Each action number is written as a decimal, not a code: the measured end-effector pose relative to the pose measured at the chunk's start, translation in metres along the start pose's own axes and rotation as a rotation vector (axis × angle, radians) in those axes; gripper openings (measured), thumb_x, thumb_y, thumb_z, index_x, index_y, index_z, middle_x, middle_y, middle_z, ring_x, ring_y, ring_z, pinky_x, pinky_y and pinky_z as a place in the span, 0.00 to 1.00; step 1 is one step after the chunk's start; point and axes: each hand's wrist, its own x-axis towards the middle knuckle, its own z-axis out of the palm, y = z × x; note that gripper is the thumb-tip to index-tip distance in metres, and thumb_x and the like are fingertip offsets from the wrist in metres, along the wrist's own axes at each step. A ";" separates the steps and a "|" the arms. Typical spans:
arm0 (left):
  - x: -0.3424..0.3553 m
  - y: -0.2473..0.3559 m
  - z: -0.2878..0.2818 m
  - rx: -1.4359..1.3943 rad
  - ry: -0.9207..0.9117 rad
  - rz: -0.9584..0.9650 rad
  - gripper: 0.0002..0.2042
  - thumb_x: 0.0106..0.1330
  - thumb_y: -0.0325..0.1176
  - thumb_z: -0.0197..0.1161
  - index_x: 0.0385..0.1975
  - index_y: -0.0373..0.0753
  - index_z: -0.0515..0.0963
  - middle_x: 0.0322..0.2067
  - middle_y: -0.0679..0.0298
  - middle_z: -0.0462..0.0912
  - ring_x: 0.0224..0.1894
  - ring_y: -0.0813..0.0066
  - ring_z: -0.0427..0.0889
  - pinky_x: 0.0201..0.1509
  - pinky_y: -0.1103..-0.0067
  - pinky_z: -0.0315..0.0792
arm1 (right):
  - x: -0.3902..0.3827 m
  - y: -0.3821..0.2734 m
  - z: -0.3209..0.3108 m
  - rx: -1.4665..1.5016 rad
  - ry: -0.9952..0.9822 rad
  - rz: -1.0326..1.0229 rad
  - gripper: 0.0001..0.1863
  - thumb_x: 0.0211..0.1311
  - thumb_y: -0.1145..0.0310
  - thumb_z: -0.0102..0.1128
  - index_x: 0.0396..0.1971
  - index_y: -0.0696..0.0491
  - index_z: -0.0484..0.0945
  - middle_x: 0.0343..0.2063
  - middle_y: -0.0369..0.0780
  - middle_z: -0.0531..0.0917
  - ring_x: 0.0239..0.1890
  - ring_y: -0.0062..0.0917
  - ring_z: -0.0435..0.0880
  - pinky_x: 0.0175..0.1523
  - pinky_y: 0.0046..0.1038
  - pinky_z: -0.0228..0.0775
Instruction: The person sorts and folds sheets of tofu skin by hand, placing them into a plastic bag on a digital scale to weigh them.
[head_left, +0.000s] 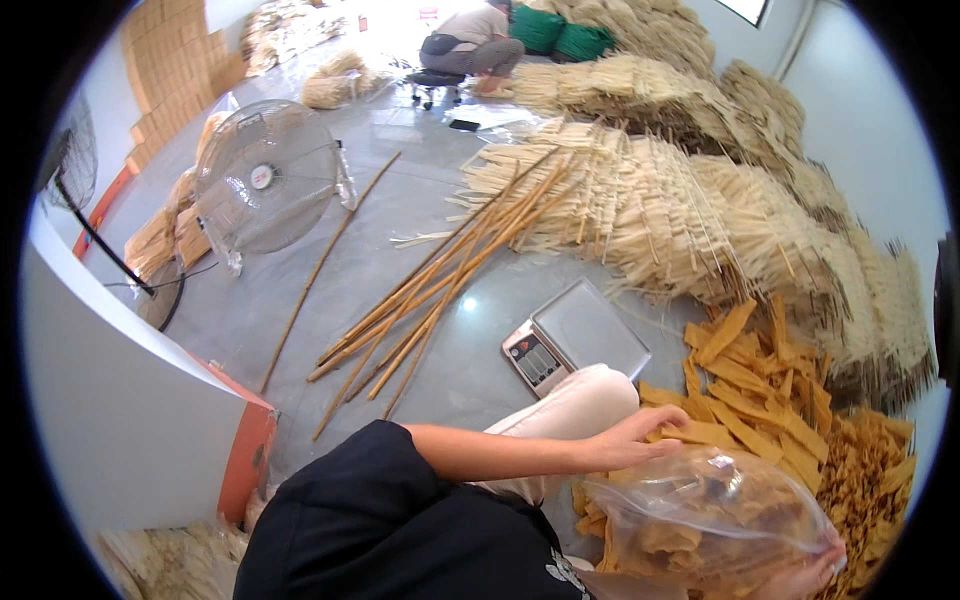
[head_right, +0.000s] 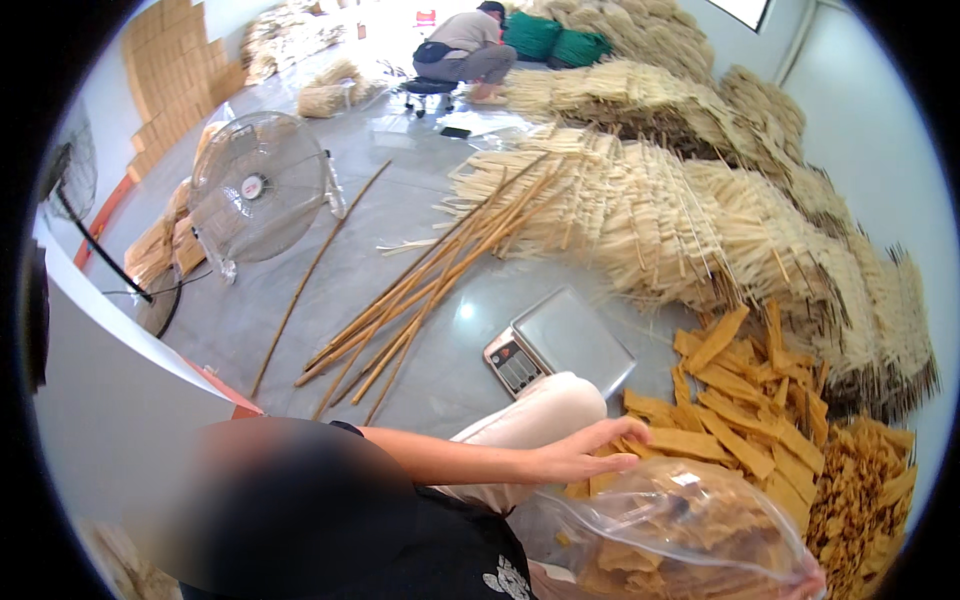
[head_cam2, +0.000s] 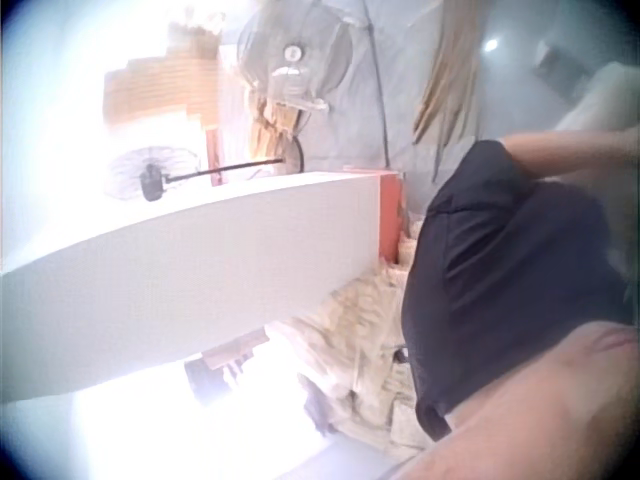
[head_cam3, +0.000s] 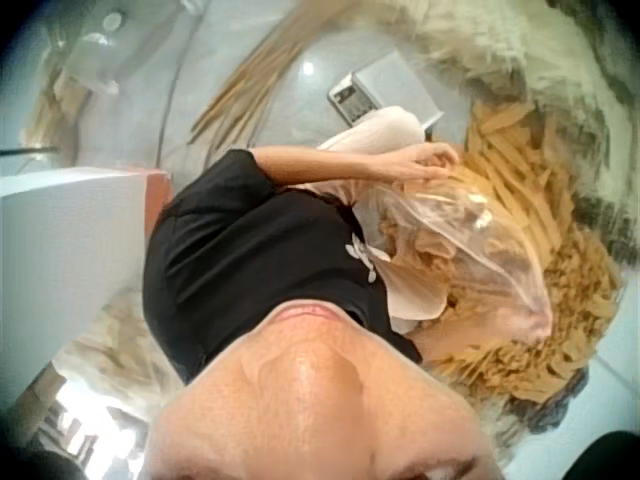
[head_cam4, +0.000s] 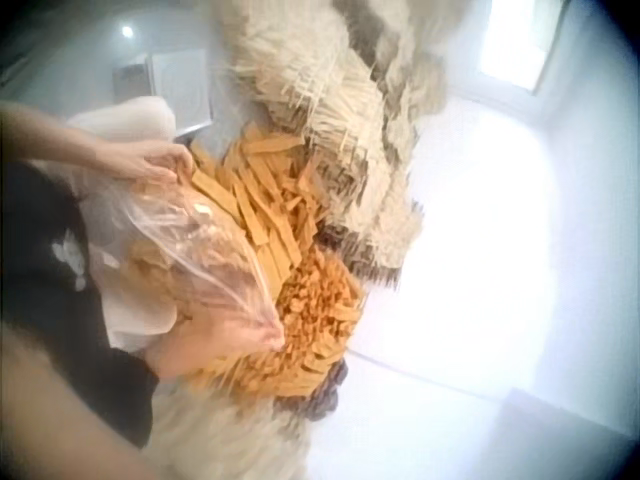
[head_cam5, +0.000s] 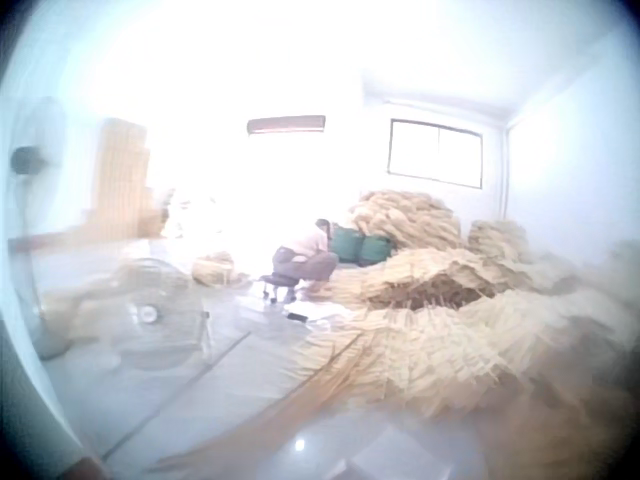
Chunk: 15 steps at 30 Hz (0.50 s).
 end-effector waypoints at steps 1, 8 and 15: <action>-0.007 -0.019 -0.008 0.168 0.199 -0.039 0.24 0.63 0.44 0.53 0.51 0.33 0.63 0.50 0.55 0.66 0.55 0.68 0.64 0.55 0.73 0.63 | 0.000 -0.006 -0.003 -0.545 -0.110 -0.419 0.22 0.63 0.49 0.40 0.32 0.55 0.71 0.32 0.49 0.73 0.32 0.29 0.73 0.43 0.44 0.66; -0.048 -0.091 0.081 -1.351 -0.331 -1.234 0.36 0.55 0.58 0.55 0.59 0.42 0.58 0.61 0.54 0.53 0.59 0.59 0.59 0.61 0.64 0.56 | 0.003 -0.012 0.023 0.381 0.197 0.029 0.18 0.65 0.59 0.40 0.29 0.59 0.71 0.28 0.48 0.76 0.26 0.33 0.74 0.34 0.31 0.67; -0.028 -0.111 0.125 -1.603 -0.353 -1.149 0.31 0.54 0.56 0.56 0.55 0.44 0.64 0.54 0.57 0.65 0.55 0.63 0.67 0.59 0.66 0.60 | -0.002 -0.002 0.016 0.138 0.046 0.141 0.18 0.64 0.57 0.43 0.38 0.57 0.72 0.34 0.48 0.77 0.32 0.32 0.75 0.37 0.32 0.68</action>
